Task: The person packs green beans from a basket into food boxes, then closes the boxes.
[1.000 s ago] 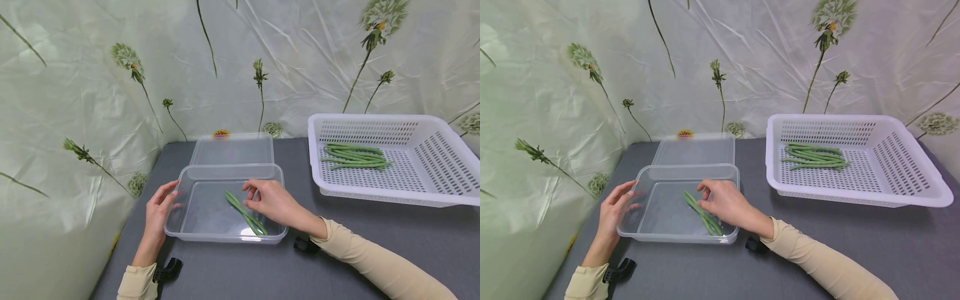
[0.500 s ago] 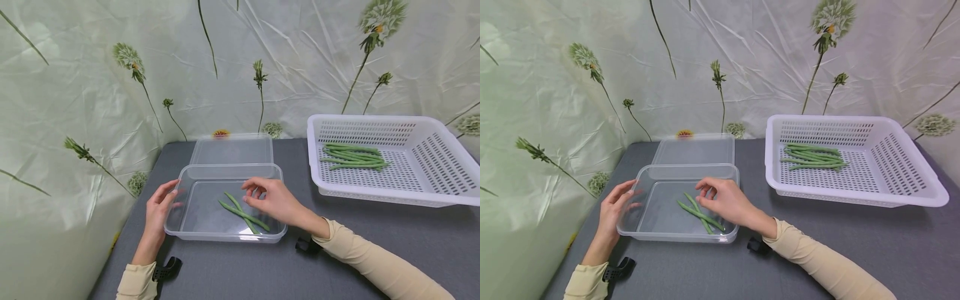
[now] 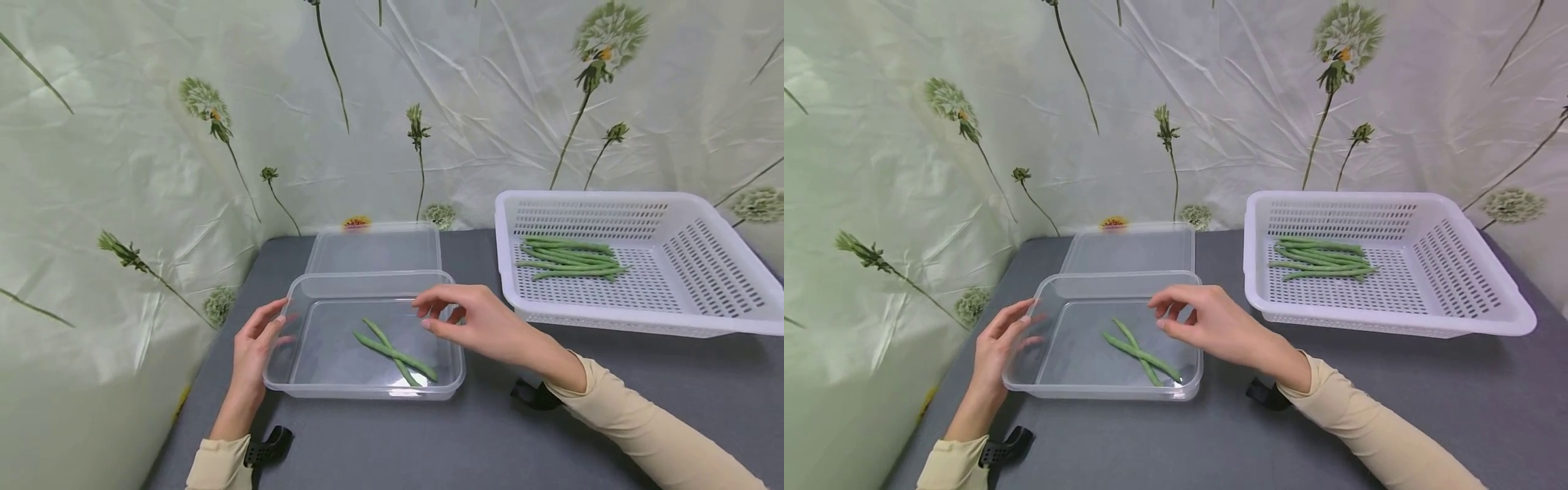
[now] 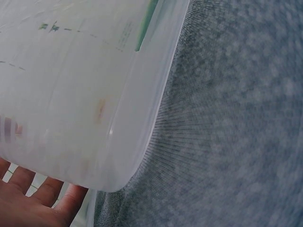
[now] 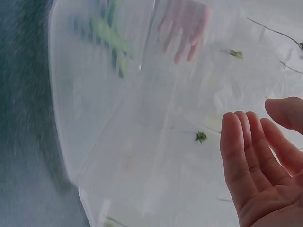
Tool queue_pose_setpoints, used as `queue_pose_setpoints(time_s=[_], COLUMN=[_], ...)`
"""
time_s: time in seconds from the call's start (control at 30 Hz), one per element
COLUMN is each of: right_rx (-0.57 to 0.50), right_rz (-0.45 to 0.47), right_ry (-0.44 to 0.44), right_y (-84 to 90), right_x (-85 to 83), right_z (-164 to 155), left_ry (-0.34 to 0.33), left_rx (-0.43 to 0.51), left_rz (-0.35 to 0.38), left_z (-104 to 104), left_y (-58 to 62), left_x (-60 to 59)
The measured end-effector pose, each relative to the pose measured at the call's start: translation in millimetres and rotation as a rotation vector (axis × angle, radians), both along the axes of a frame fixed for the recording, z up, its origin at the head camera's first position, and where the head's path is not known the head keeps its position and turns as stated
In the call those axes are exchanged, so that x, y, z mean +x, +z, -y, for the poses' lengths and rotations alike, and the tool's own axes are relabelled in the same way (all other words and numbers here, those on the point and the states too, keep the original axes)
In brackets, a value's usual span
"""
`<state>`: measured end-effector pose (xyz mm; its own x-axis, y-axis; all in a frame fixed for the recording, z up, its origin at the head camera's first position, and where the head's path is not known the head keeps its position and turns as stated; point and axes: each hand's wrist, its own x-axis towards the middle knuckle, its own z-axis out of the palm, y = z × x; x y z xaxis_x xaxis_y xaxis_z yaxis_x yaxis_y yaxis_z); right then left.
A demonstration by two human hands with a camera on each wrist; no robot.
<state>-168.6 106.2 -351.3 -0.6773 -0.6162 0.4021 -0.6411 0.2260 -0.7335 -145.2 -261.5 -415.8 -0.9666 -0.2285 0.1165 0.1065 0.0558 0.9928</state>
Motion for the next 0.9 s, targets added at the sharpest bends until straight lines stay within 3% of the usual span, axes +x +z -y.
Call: queue_pose_setpoints(time_s=[0.4,0.9], right_rx=[0.026,0.07], right_rz=[-0.001,-0.231], right_ry=[-0.106,-0.26], right_y=[17.6,36.2], right_x=[-0.2,-10.9], right_z=[-39,-102], left_ry=[0.001,-0.017], left_rx=[0.006,0.006], left_rz=[0.01,-0.009], left_z=[2,1], left_y=[-1.0,0.3], left_x=[5.4,2.2])
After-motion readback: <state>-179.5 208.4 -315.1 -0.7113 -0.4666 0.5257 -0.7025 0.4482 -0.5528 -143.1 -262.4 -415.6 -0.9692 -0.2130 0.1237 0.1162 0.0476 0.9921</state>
